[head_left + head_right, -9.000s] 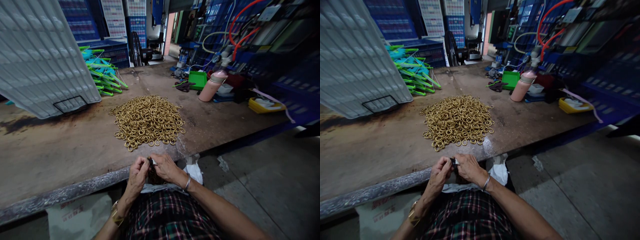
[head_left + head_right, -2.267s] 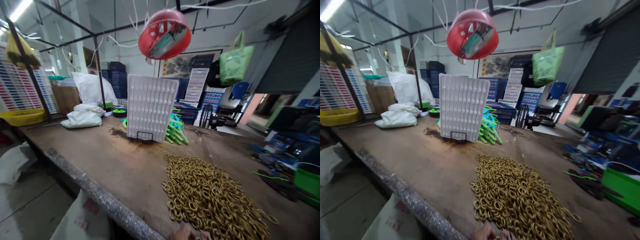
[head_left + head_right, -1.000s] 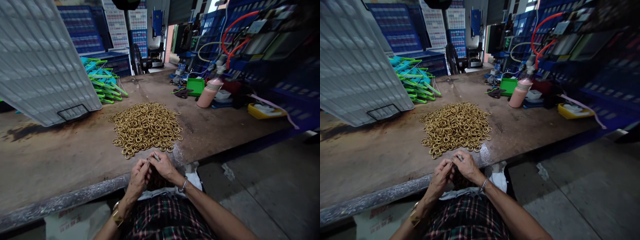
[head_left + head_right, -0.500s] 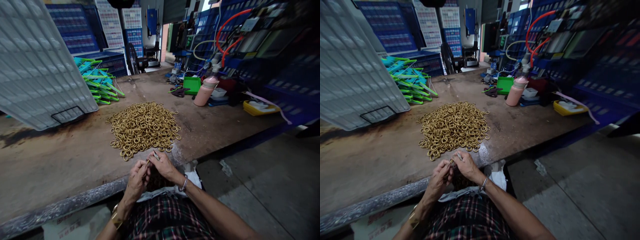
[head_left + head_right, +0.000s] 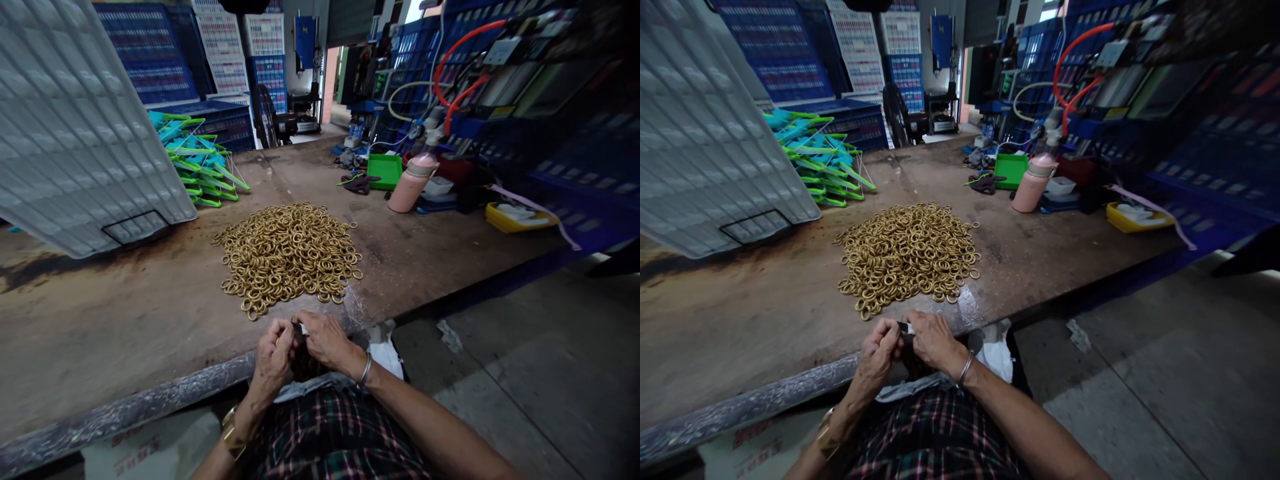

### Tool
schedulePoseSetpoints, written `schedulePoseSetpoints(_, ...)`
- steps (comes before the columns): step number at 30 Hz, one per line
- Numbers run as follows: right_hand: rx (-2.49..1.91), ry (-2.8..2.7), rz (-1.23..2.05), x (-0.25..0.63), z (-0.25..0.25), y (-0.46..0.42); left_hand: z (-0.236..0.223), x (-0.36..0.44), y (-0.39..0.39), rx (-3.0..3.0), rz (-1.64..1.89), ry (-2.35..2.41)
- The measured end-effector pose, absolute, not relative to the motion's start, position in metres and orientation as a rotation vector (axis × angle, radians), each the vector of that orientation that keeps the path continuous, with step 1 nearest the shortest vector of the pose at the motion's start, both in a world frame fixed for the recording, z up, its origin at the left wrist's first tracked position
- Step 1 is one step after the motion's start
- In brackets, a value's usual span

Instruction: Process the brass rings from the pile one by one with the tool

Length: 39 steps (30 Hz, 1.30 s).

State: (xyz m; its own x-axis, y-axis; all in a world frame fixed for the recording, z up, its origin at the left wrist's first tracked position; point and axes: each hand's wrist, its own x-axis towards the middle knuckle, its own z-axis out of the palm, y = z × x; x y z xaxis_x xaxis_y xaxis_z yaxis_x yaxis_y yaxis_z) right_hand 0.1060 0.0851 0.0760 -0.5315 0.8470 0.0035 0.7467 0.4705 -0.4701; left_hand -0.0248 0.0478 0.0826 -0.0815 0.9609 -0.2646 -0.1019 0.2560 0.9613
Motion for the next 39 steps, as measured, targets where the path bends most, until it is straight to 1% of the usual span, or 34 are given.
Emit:
schedulePoseSetpoints(4, -1.554, -2.471, 0.58, 0.106, 0.081, 0.091, 0.087, -0.026, 0.038, 0.85, 1.061, 1.264)
schedulePoseSetpoints(7, -1.638, -2.407, 0.504, 0.111, 0.086, 0.101, 0.092, -0.025, 0.032, 0.711, 1.033, 1.119)
schedulePoseSetpoints(13, -1.813, -2.268, 0.213, 0.114, 0.092, 0.123, 0.089, -0.027, 0.037, 0.44, 1.137, 0.968)
schedulePoseSetpoints(17, -1.843, -2.338, 0.151, 0.108, 0.093, 0.13, 0.088, -0.03, 0.04, 0.397, 1.163, 0.932)
schedulePoseSetpoints(26, -1.832, -2.302, 0.205, 0.105, 0.094, 0.132, 0.089, -0.04, 0.045, 0.162, 1.155, 0.809)
schedulePoseSetpoints(32, -1.807, -2.224, 0.271, 0.112, 0.093, 0.134, 0.088, -0.041, 0.051, 0.133, 1.166, 0.866)
schedulePoseSetpoints(36, -1.579, -2.122, 0.336, 0.114, 0.086, 0.134, 0.088, -0.041, 0.054, 0.197, 1.135, 0.858)
schedulePoseSetpoints(39, -1.375, -2.051, 0.5, 0.112, 0.085, 0.132, 0.086, -0.039, 0.056, 0.312, 1.184, 0.902)
